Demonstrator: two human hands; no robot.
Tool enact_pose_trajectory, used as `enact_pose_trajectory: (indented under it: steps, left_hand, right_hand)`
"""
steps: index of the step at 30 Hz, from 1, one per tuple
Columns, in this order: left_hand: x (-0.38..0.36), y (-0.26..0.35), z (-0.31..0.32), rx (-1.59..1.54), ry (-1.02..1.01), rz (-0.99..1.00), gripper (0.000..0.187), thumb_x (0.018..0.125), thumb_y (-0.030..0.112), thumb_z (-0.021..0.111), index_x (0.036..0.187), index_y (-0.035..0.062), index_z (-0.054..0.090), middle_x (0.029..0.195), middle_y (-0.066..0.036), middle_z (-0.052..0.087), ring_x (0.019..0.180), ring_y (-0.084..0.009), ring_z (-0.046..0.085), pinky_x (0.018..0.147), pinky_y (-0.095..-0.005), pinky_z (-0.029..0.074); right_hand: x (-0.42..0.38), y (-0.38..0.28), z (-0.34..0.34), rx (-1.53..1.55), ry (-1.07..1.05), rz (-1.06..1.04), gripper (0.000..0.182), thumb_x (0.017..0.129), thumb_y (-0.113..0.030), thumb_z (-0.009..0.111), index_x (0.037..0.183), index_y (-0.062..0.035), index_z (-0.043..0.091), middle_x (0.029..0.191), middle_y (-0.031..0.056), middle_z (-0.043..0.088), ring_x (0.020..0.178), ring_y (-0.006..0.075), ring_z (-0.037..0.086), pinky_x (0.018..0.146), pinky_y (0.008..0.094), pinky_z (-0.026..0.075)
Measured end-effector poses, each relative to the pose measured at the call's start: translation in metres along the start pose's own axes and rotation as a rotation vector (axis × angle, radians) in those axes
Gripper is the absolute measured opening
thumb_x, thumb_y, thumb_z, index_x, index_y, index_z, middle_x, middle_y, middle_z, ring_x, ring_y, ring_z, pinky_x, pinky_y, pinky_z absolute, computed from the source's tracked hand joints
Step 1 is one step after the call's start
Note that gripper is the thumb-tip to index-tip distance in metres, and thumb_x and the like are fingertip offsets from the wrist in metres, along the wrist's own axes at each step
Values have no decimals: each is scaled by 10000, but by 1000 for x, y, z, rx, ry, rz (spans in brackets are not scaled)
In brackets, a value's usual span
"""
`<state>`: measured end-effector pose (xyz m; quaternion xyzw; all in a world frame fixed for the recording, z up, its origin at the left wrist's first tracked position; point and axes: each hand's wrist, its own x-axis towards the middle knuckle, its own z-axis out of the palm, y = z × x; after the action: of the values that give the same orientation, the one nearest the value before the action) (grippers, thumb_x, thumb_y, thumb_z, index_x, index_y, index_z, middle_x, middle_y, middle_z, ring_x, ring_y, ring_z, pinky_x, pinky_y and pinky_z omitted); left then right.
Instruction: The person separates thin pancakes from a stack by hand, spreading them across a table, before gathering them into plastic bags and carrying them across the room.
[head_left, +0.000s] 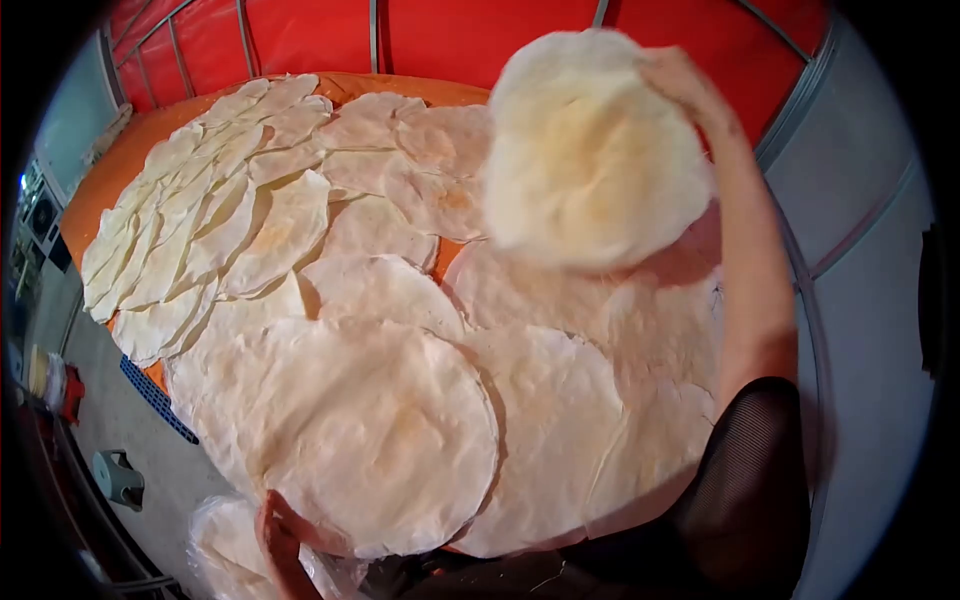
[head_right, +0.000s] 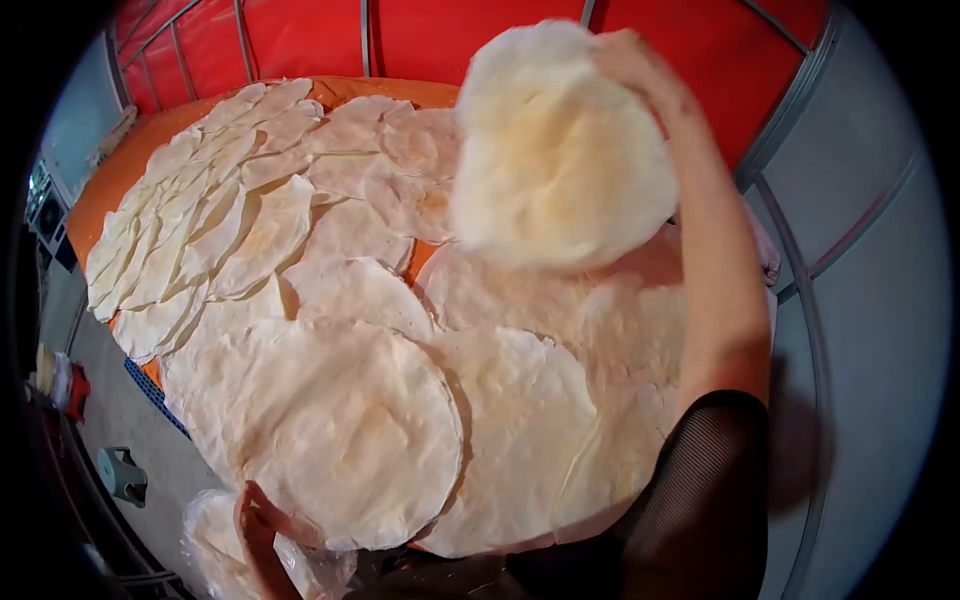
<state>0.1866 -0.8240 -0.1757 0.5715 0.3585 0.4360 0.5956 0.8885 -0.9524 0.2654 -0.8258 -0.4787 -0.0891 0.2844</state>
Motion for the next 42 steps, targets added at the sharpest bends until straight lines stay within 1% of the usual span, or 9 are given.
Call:
enact_pose_trajectory:
  steps: [4, 9, 15, 20, 22, 29, 33, 37, 42]
  left_hand:
    - [10, 59, 44, -327, 222, -455, 261, 869, 291, 445, 881, 52, 549, 779, -9, 523, 728, -107, 481, 629, -223, 388]
    - [17, 117, 81, -511, 72, -552, 338, 818, 181, 497, 1083, -28, 480, 1055, -122, 553, 969, -227, 529, 813, -330, 435]
    - [18, 149, 110, -421, -87, -461, 410, 743, 28, 560, 1129, 10, 424, 1039, -153, 541, 933, -293, 551, 768, -442, 473]
    - [28, 105, 108, -288, -94, -462, 279, 706, 13, 636, 916, 79, 464, 805, -53, 524, 725, -166, 552, 606, -317, 482]
    - [30, 116, 117, -309, -53, -462, 278, 701, 8, 633, 927, 33, 474, 841, -64, 539, 726, -153, 552, 601, -284, 465]
    - [26, 111, 99, -555, -105, -490, 368, 675, -33, 521, 1040, -8, 490, 925, -97, 585, 774, -185, 586, 684, -308, 484]
    - [28, 119, 93, -432, 5, -613, 248, 759, 89, 531, 1000, 31, 523, 834, -50, 587, 697, -154, 583, 565, -282, 468]
    - [29, 101, 86, -317, 102, -534, 206, 825, 221, 537, 951, 59, 551, 780, -10, 579, 639, -101, 548, 516, -241, 438]
    - [28, 89, 76, -408, 87, -476, 261, 835, 271, 555, 960, 42, 555, 821, -8, 585, 697, -91, 546, 586, -223, 434]
  right_hand:
    - [26, 66, 24, -620, 296, -23, 237, 761, -242, 520, 799, -23, 602, 741, 139, 617, 695, 279, 607, 599, 381, 472]
    - [-36, 208, 209, -548, -113, 269, 455, 768, -280, 554, 1116, -2, 459, 1042, 196, 554, 937, 323, 549, 774, 392, 440]
    - [-158, -65, 311, 424, -509, -120, 733, 698, -339, 660, 1242, -12, 294, 1112, 191, 499, 999, 289, 507, 847, 360, 412]
    - [-255, -248, 304, 943, -1017, -199, 1080, 537, -402, 798, 1331, -23, 172, 1193, 211, 435, 1072, 269, 461, 902, 337, 387]
    - [-287, -269, 338, 1006, -770, -333, 1022, 559, -278, 801, 1331, -35, 176, 1241, 212, 399, 1123, 244, 429, 906, 322, 377]
    - [-302, -272, 357, 1347, -1151, 341, 588, 665, -31, 709, 1170, 51, 418, 1078, 126, 540, 938, 160, 540, 816, 271, 436]
    - [-317, -273, 379, 1560, -969, 571, 329, 809, -92, 565, 1108, 26, 494, 996, 77, 578, 878, 125, 549, 773, 257, 446]
    - [-323, -287, 377, 992, -809, 244, 278, 857, -163, 505, 1070, 14, 530, 970, 46, 578, 841, 104, 534, 754, 238, 430]
    - [-306, -272, 374, 1456, -1006, 583, 316, 869, -266, 516, 1003, 15, 569, 940, 21, 585, 832, 58, 514, 734, 208, 406]
